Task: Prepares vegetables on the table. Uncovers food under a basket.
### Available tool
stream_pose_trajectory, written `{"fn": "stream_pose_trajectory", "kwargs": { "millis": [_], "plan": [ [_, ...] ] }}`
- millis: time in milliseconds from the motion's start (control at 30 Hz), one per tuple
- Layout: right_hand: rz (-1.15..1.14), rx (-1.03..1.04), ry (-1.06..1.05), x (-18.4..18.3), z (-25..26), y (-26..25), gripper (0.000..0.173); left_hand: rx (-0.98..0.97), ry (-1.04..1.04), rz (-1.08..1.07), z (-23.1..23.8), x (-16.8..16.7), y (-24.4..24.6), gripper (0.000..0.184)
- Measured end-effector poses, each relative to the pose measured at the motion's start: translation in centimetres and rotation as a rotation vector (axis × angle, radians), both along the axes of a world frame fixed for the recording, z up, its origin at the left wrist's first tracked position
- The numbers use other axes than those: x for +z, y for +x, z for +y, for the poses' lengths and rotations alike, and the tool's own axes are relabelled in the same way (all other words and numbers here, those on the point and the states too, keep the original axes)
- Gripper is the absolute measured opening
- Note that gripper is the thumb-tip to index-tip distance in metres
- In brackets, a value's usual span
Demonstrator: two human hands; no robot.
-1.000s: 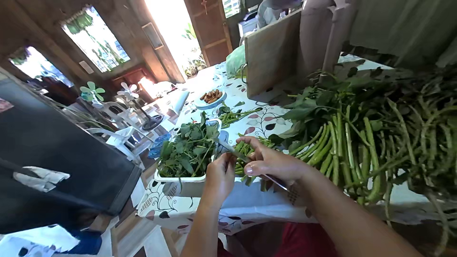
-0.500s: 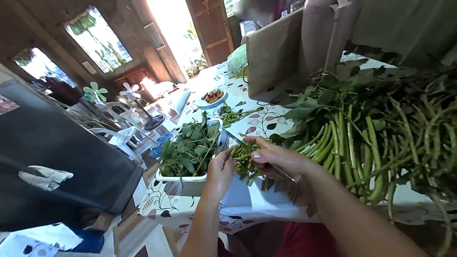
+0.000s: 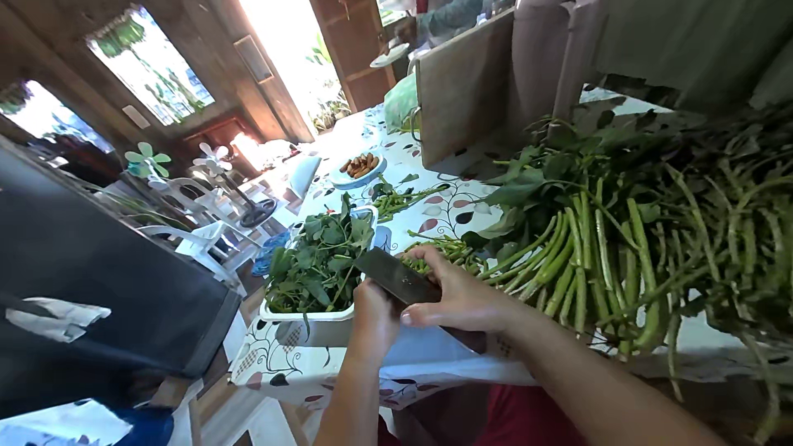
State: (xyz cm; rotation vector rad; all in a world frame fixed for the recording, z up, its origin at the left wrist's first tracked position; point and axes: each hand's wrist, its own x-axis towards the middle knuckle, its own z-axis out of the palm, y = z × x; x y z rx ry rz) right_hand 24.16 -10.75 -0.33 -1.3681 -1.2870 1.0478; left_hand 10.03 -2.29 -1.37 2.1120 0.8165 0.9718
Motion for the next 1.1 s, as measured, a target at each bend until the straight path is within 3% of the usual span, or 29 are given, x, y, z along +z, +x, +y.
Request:
{"fn": "stream_pose_trajectory", "kwargs": {
  "millis": [167,233,333,433,533,800,933,1100],
  "plan": [
    [-0.175,-0.233,-0.01,-0.6,0.9,-0.2,0.076,0.017,-0.027,0.207,-1.3,0.1,0.2,0.011],
    [-0.099,-0.288,-0.012,-0.5,0.9,0.6,0.071,-0.041,-0.018,0.134,-1.7,-0.8,0.2,0.018],
    [0.105,-0.205,-0.056,0.2,0.0,1.5,0.071,-0.082,-0.171,0.028,-0.5,-0.5,0.4,0.024],
    [0.231,-0.032,-0.056,0.4,-0.7,1.8,0.085,-0.08,-0.355,-0.03,0.5,0.3,0.6,0.02],
    [0.251,0.088,-0.059,0.3,-0.6,1.8,0.094,-0.064,-0.4,-0.025,0.5,0.7,0.9,0.017],
    [0.146,0.101,-0.083,0.3,-0.7,1.3,0.096,-0.066,-0.107,-0.023,0.2,-0.1,0.7,0.004],
    [0.159,0.086,-0.079,0.4,-0.7,1.0,0.08,-0.035,0.085,-0.04,0.2,-1.1,0.7,0.011],
    [0.14,-0.099,-0.061,0.2,0.3,0.1,0.065,0.055,0.138,-0.031,-2.3,-1.2,1.2,0.011]
  ]
}}
